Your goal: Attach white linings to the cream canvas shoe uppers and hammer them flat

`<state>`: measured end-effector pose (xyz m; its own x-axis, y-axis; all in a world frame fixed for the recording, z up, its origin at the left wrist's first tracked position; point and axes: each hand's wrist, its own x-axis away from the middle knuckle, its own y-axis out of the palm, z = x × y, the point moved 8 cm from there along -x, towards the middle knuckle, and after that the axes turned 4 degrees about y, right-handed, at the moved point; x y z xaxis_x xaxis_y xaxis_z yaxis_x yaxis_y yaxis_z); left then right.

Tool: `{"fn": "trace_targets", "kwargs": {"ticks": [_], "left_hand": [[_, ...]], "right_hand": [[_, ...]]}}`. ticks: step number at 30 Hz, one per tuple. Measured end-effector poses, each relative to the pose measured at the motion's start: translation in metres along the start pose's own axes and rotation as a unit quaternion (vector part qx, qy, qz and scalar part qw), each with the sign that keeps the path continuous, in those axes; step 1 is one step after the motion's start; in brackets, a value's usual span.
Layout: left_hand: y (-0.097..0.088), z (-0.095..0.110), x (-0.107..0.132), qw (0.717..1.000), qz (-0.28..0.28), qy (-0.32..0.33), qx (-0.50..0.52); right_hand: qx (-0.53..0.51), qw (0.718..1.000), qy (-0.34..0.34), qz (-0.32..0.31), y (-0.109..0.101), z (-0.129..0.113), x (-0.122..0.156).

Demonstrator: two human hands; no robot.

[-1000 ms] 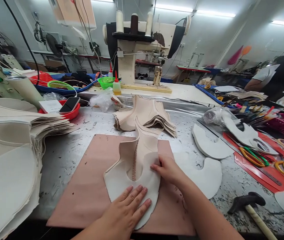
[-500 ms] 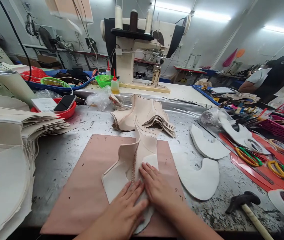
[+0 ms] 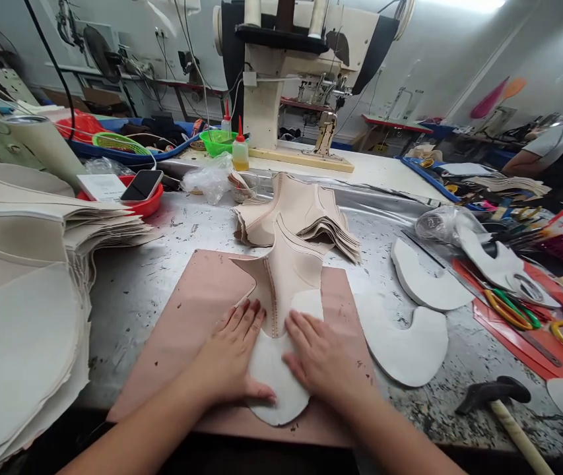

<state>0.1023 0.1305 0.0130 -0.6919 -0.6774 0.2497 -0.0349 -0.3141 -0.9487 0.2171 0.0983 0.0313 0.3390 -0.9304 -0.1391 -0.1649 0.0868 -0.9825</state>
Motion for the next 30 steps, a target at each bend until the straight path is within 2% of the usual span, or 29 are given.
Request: {"fn": "trace_targets", "kwargs": {"ticks": [3, 6, 13, 18, 21, 24, 30], "left_hand": [[0.004, 0.002, 0.001, 1.0, 0.008, 0.024, -0.001], [0.004, 0.003, 0.002, 0.999, 0.011, 0.031, -0.011], [0.009, 0.012, 0.007, 0.998, 0.01, 0.057, -0.034], [0.008, 0.012, 0.011, 0.994, 0.064, 0.076, -0.033], [0.007, 0.011, 0.012, 0.993, 0.083, 0.081, -0.027], [0.007, 0.012, 0.012, 0.994, 0.073, 0.077, -0.025], [0.003, 0.014, 0.012, 0.998, 0.036, 0.059, -0.016]], "right_hand": [[-0.074, 0.996, -0.035, 0.021, -0.009, -0.035, 0.032], [-0.124, 0.991, -0.033, 0.032, -0.015, -0.048, 0.048], [-0.154, 0.986, -0.067, 0.0, -0.017, -0.054, 0.041], [-0.157, 0.987, -0.035, 0.016, -0.02, -0.05, 0.033], [-0.193, 0.981, -0.018, -0.012, -0.018, -0.048, 0.032], [-0.182, 0.982, -0.037, -0.029, -0.02, -0.052, 0.036], [-0.077, 0.994, -0.066, -0.031, -0.02, -0.066, 0.036]]}}
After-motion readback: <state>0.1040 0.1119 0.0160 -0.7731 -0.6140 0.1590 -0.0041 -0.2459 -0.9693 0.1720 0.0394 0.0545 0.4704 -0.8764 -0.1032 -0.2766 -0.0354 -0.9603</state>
